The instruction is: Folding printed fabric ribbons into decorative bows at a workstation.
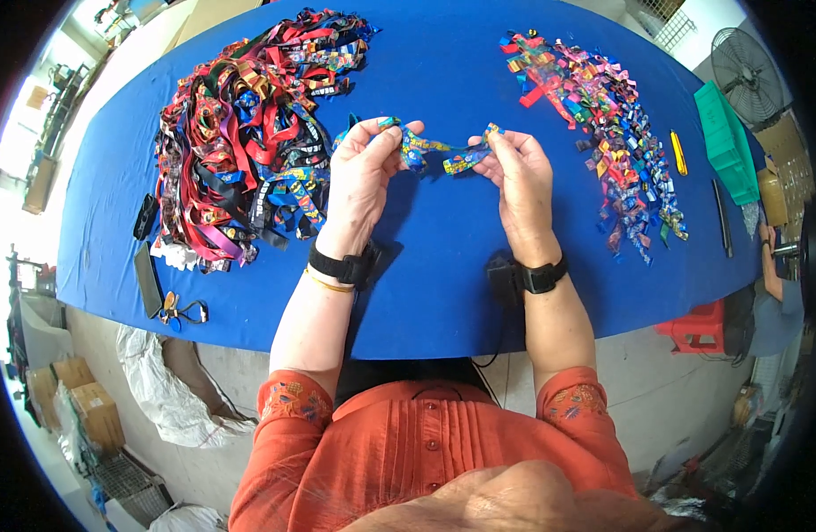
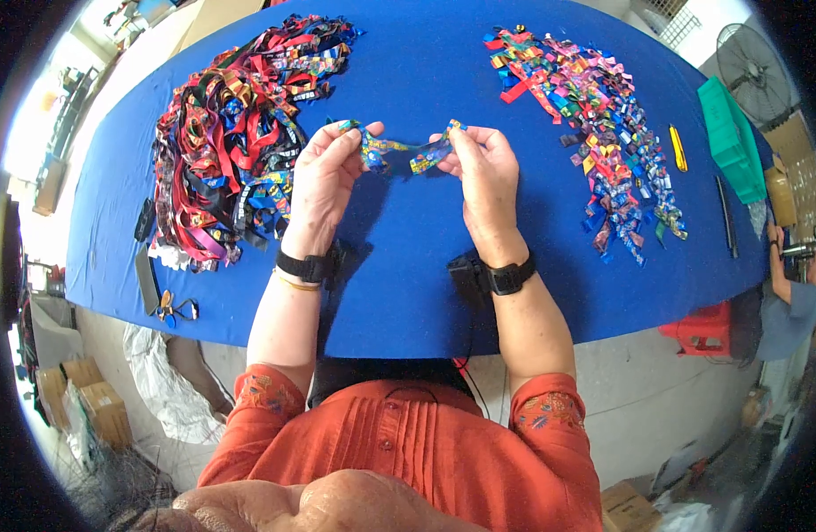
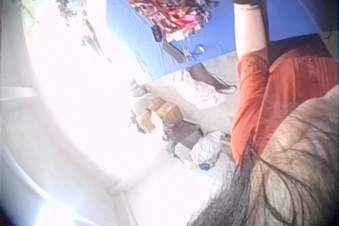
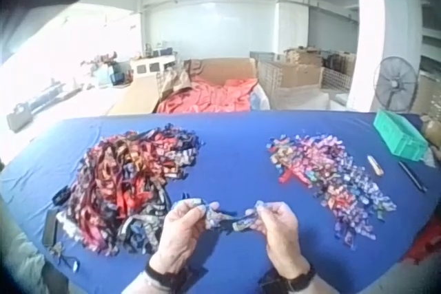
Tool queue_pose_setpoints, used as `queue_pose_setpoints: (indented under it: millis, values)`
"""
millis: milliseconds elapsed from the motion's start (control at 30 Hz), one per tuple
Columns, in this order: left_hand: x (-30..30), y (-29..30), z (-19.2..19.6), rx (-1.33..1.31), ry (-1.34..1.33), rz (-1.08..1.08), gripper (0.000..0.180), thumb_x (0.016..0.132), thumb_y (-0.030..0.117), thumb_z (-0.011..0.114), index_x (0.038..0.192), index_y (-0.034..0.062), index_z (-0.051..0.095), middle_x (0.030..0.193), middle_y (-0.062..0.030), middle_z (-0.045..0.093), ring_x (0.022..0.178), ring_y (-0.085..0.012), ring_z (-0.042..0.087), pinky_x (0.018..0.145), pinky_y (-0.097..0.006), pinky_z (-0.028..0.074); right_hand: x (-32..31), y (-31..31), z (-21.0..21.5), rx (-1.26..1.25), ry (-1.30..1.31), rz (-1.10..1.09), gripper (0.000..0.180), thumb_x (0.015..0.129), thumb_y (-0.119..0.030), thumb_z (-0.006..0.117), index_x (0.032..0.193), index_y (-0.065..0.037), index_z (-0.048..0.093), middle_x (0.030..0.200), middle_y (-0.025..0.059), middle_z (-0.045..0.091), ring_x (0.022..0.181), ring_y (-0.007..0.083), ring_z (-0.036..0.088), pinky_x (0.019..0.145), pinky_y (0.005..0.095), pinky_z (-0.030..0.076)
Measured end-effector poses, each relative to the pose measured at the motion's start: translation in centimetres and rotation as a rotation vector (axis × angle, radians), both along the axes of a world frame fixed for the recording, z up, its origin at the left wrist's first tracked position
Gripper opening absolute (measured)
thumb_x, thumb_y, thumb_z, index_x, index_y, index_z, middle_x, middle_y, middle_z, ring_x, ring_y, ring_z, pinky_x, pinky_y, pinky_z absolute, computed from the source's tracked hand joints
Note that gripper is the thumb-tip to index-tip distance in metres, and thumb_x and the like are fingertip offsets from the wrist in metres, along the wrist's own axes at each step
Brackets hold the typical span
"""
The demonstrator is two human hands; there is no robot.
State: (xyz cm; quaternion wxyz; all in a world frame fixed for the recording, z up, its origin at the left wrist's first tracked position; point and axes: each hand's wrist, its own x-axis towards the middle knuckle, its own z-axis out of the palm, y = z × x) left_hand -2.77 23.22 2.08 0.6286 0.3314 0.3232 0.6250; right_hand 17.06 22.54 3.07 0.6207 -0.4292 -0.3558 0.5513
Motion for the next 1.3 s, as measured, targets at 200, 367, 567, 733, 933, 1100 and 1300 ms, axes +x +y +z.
queue_pose_setpoints:
  millis: [200,367,567,733,933,1100,1300]
  values:
    - [0.1,-0.1,0.8,-0.050,0.020,0.011,0.014,0.092,0.004,0.061,0.105,0.0008,0.057,0.106,-0.0166,0.070,0.081,-0.0124,0.067,0.073,-0.025,0.053,0.2,0.0,0.1,-0.047,-0.032,0.026,0.016,0.096,-0.017,0.061,0.104,-0.004,0.056,0.094,0.0107,0.070,0.076,0.0111,0.065,0.072,0.0251,0.054]
    - [-0.1,-0.3,0.8,-0.007,-0.039,-0.035,0.011,0.093,0.004,0.060,0.103,-0.0002,0.057,0.109,-0.0197,0.069,0.088,-0.0188,0.069,0.077,-0.030,0.055,0.0,0.2,-0.2,-0.035,0.005,0.050,0.018,0.095,-0.014,0.063,0.104,-0.002,0.055,0.094,0.0130,0.070,0.073,0.0114,0.065,0.067,0.0249,0.054]
    - [0.7,-0.8,1.2,-0.077,-0.248,-0.224,0.009,0.094,0.009,0.060,0.100,0.0022,0.059,0.093,-0.0130,0.069,0.087,-0.0229,0.070,0.077,-0.029,0.054,0.3,0.2,-0.7,-0.020,0.018,0.114,0.017,0.095,-0.013,0.061,0.107,-0.002,0.054,0.094,0.0125,0.069,0.075,0.0111,0.063,0.067,0.0247,0.052]
    - [0.8,-0.7,0.2,0.036,-0.149,-0.318,0.015,0.096,0.014,0.060,0.104,0.0017,0.063,0.085,-0.0064,0.068,0.078,-0.0158,0.067,0.072,-0.026,0.049,-0.2,-0.3,0.2,-0.057,0.079,0.128,0.017,0.095,-0.013,0.061,0.108,-0.002,0.055,0.097,0.0121,0.068,0.079,0.0132,0.065,0.071,0.0266,0.053]
    - [1.4,-1.1,0.5,0.009,0.093,-0.209,0.018,0.096,0.012,0.061,0.109,0.0008,0.059,0.081,-0.0040,0.067,0.070,-0.0107,0.062,0.070,-0.025,0.048,-0.6,-0.8,0.9,-0.007,0.157,0.245,0.016,0.095,-0.012,0.061,0.108,-0.003,0.058,0.098,0.0090,0.067,0.083,0.0142,0.066,0.074,0.0262,0.053]
    - [1.4,-1.2,0.2,0.119,0.144,-0.180,0.015,0.096,0.012,0.061,0.107,0.0014,0.057,0.080,-0.0040,0.067,0.071,-0.0097,0.062,0.069,-0.023,0.047,-0.9,-1.3,1.1,0.033,0.056,0.310,0.014,0.095,-0.012,0.062,0.105,-0.002,0.062,0.093,0.0048,0.068,0.078,0.0108,0.065,0.071,0.0225,0.052]
    - [1.8,-1.6,1.0,0.137,0.290,-0.211,0.015,0.098,0.011,0.056,0.109,-0.0004,0.056,0.082,-0.0047,0.066,0.075,-0.0099,0.063,0.070,-0.023,0.049,-1.1,-1.4,1.1,0.087,-0.073,0.322,0.014,0.094,-0.009,0.063,0.106,-0.002,0.061,0.092,0.0049,0.069,0.076,0.0077,0.064,0.067,0.0202,0.051]
